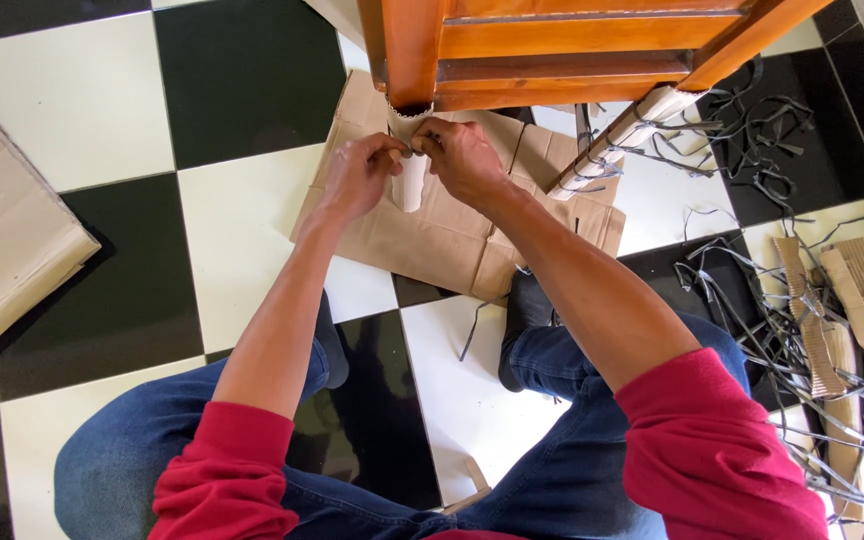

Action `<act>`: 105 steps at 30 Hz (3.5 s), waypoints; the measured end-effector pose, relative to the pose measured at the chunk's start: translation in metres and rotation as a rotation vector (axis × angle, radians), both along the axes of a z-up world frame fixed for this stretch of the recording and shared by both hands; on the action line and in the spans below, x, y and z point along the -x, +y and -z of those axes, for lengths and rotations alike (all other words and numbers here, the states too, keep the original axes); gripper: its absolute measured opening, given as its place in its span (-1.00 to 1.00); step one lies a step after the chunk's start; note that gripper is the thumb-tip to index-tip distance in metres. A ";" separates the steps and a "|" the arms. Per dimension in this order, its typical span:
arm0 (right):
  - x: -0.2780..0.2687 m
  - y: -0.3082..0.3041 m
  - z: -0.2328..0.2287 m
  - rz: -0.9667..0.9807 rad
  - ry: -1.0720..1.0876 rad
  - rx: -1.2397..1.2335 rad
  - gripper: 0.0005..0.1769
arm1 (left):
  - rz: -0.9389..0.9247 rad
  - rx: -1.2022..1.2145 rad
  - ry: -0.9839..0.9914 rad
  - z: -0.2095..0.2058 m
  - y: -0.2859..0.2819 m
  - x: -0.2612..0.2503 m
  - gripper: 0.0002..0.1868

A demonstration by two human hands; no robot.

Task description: Wrapping the legs of a wooden chair with cardboard and securing them with wire ties using a twisting tool.

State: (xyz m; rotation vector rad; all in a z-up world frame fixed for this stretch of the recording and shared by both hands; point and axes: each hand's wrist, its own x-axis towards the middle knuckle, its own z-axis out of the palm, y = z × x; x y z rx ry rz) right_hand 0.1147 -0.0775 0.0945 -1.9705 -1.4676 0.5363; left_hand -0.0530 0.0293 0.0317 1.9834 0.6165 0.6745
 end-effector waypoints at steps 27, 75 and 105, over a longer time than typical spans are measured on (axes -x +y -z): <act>0.007 0.011 0.008 0.207 -0.120 -0.022 -0.87 | -0.148 -0.221 -0.070 -0.038 -0.033 0.005 -0.77; 0.054 -0.012 0.058 0.571 0.708 -0.466 -0.89 | -0.257 -0.207 -0.115 -0.007 -0.032 0.012 -0.93; -0.008 0.020 0.078 0.501 0.664 -0.332 -0.84 | -0.518 1.052 -0.745 0.079 0.020 -0.048 -0.76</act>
